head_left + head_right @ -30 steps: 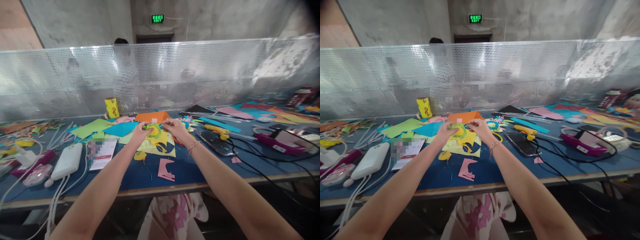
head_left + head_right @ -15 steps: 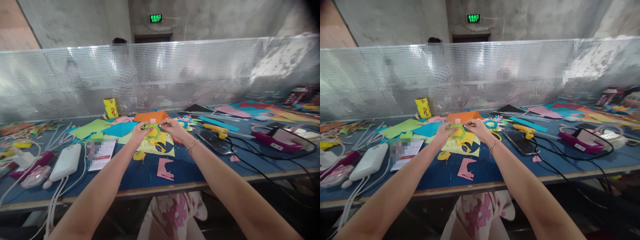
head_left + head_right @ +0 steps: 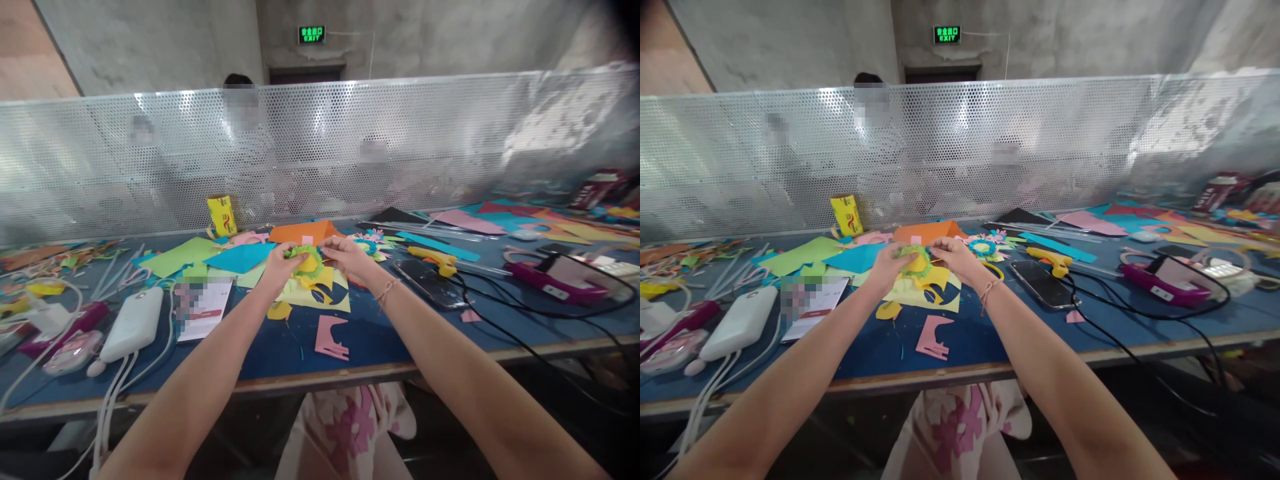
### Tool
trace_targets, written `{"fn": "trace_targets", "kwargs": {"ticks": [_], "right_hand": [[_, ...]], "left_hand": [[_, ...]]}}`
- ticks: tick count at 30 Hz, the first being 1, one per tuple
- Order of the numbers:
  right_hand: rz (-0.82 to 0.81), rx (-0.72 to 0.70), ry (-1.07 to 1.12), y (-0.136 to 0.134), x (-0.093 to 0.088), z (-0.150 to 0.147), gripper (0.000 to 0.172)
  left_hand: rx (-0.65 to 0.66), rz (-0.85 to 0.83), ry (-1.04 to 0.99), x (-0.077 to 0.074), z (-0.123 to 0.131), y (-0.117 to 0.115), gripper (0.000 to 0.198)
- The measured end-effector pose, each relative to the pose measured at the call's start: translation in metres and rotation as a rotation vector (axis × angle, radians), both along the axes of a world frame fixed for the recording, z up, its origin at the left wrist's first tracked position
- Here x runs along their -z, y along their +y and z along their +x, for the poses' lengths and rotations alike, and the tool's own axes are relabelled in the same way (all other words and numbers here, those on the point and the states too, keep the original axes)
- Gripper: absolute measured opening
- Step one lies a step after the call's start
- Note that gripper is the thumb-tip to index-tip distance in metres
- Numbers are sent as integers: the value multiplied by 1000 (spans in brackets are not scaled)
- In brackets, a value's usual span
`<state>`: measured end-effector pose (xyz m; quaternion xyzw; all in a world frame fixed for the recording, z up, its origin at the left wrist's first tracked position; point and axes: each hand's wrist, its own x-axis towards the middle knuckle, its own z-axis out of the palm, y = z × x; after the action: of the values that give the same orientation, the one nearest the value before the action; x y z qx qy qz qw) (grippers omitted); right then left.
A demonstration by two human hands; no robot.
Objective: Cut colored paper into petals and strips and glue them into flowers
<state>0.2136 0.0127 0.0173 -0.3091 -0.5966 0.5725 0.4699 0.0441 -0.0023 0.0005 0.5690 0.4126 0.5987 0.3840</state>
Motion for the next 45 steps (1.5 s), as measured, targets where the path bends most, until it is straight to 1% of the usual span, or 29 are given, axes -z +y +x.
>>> {"fn": "trace_targets", "kwargs": {"ticks": [4, 7, 9, 14, 17, 22, 26, 29, 33, 37, 40, 45], "right_hand": [[-60, -34, 86, -2, -2, 0, 14], [-100, -48, 146, -2, -2, 1, 16], [-109, -34, 172, -1, -2, 1, 17], [-102, 4, 197, -3, -4, 1, 12], [-112, 1, 193, -4, -4, 1, 10], [-53, -42, 156, -2, -2, 0, 32], [-25, -3, 119, -1, 2, -4, 42], [27, 49, 94, 1, 4, -5, 43], [185, 119, 19, 4, 7, -6, 39], [281, 120, -91, 4, 8, -7, 38], [304, 125, -126, 3, 8, -8, 38], [282, 133, -137, 5, 10, -8, 38]], "left_hand": [[-19, -13, -13, -1, 2, -2, 31], [-39, -27, -34, -1, 2, -2, 31], [-47, -28, -39, -1, 2, -1, 31], [-49, -11, -32, 0, 2, 0, 31], [-44, -7, -84, -1, 4, -1, 32], [35, -101, -208, -3, 8, -6, 34], [42, -116, -228, -5, 10, -9, 36], [57, -70, -204, -7, 11, -9, 37], [73, -39, -140, -10, 13, -11, 43], [22, 12, -67, -10, 13, -11, 36], [-15, 50, -28, -7, 12, -10, 31], [-39, 43, -29, -7, 12, -10, 29]]}}
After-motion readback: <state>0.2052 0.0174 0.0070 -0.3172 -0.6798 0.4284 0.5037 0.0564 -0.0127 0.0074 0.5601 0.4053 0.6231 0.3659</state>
